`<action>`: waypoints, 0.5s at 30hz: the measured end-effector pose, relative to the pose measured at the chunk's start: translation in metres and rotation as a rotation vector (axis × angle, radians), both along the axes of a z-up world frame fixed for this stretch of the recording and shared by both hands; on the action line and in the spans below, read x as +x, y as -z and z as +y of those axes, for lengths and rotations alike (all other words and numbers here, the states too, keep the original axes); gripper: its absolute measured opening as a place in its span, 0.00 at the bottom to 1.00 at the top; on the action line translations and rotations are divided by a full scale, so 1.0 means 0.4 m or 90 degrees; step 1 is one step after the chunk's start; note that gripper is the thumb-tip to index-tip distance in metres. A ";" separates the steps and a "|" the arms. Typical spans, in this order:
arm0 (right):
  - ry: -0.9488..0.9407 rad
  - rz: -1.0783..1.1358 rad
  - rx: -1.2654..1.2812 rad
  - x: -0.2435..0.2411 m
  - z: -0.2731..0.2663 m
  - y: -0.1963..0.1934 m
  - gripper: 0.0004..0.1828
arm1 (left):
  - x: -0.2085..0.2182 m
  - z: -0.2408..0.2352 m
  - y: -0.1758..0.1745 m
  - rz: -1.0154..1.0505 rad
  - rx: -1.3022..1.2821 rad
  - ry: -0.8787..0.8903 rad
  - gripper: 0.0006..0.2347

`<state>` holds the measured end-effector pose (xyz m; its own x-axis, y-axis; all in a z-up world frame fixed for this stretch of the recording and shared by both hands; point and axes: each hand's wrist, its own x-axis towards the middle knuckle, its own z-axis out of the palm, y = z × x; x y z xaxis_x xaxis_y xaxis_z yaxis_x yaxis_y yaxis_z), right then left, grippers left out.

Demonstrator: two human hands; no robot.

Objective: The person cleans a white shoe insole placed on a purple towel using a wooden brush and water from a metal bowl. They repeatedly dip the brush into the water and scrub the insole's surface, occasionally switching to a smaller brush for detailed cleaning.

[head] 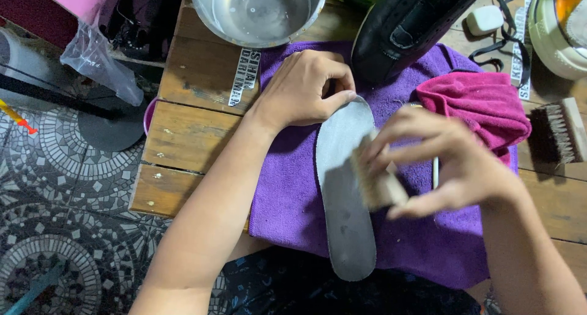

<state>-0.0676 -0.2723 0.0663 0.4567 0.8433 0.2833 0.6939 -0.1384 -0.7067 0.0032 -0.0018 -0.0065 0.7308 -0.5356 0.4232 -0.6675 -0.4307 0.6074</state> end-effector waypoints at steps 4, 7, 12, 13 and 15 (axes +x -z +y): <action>0.191 0.042 0.139 0.025 -0.106 0.078 0.35 | -0.008 -0.005 -0.016 0.011 -0.058 0.011 0.03; 0.371 0.113 0.358 0.031 -0.148 0.133 0.42 | -0.007 -0.010 -0.025 0.005 -0.152 0.052 0.03; 0.312 0.153 0.428 0.046 -0.136 0.140 0.42 | 0.001 -0.025 0.002 0.079 -0.207 -0.001 0.04; 0.311 0.154 0.427 0.041 -0.124 0.138 0.42 | 0.008 -0.026 0.020 0.080 -0.207 -0.003 0.04; 0.313 0.174 0.399 0.036 -0.104 0.130 0.50 | 0.029 -0.030 0.053 0.117 -0.130 -0.016 0.08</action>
<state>-0.0533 -0.3139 0.0143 0.8514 0.2536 0.4590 0.4505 0.0944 -0.8878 0.0149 -0.0140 -0.0276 0.8168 -0.4336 0.3805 -0.5294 -0.3011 0.7932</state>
